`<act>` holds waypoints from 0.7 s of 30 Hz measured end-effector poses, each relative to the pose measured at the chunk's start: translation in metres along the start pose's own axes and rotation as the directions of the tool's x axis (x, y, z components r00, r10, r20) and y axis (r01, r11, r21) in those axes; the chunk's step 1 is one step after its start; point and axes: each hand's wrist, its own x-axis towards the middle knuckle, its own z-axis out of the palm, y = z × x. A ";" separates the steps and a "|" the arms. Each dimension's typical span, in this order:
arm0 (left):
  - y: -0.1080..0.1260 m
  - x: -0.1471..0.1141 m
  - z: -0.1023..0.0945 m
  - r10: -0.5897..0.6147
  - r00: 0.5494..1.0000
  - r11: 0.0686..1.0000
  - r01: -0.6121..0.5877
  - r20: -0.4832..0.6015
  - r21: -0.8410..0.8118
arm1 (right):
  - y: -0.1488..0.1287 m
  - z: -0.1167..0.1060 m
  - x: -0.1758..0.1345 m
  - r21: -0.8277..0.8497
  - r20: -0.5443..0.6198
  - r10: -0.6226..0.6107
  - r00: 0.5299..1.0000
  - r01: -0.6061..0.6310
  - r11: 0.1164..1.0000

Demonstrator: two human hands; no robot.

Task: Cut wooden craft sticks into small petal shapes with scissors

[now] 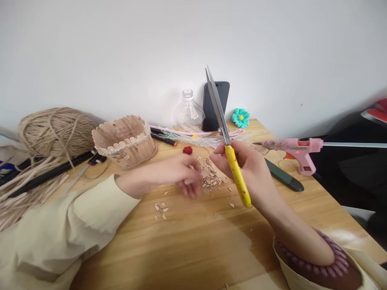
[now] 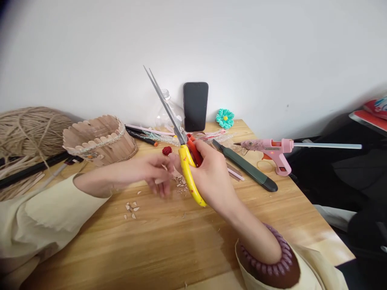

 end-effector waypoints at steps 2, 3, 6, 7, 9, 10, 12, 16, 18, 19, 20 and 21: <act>-0.001 0.000 0.009 -0.053 0.990 0.998 0.055 0.129 -0.013 | 0.000 0.000 0.000 0.013 -0.002 -0.004 1.000 0.004 1.000; -0.001 0.000 0.012 -0.048 0.988 0.999 0.049 0.148 -0.007 | -0.001 0.000 0.000 0.018 -0.007 -0.013 1.000 0.013 1.000; 0.003 -0.002 0.019 0.047 0.999 0.998 -0.047 0.004 -0.028 | -0.004 -0.002 0.000 0.028 -0.028 -0.042 0.999 0.043 0.999; 0.005 -0.004 0.022 0.062 0.997 0.996 -0.065 -0.054 -0.056 | -0.005 -0.003 0.000 0.034 -0.038 -0.047 0.998 0.048 0.998; 0.009 -0.008 0.029 0.009 0.998 0.991 -0.018 -0.066 -0.136 | -0.008 -0.004 -0.001 0.054 -0.050 -0.054 0.997 0.056 0.997; 0.010 -0.009 0.034 -0.043 0.999 0.985 0.042 -0.005 -0.169 | -0.008 -0.004 -0.002 0.063 -0.055 -0.053 0.997 0.056 0.996; 0.009 -0.010 0.045 -0.147 0.979 0.969 0.172 0.142 -0.178 | -0.009 -0.005 -0.002 0.076 -0.068 -0.049 0.996 0.054 0.996; 0.006 -0.007 0.059 -0.161 0.987 0.981 0.162 0.020 -0.110 | -0.008 -0.007 -0.002 0.064 -0.115 -0.073 0.991 0.081 0.995; 0.009 -0.005 0.060 -0.053 0.979 0.985 0.018 -0.199 -0.174 | -0.008 -0.008 -0.001 0.070 -0.114 -0.100 0.988 0.108 0.992; 0.010 -0.005 0.061 -0.027 0.967 0.974 -0.031 -0.253 -0.223 | -0.009 -0.009 -0.001 0.075 -0.109 -0.108 0.988 0.117 0.990; 0.012 -0.004 0.063 -0.030 0.968 0.959 -0.044 -0.250 -0.282 | -0.009 -0.010 -0.001 0.082 -0.104 -0.113 0.988 0.122 0.989; 0.014 -0.004 0.065 -0.046 0.980 0.942 -0.022 -0.194 -0.336 | -0.009 -0.011 -0.001 0.087 -0.102 -0.117 0.988 0.126 0.988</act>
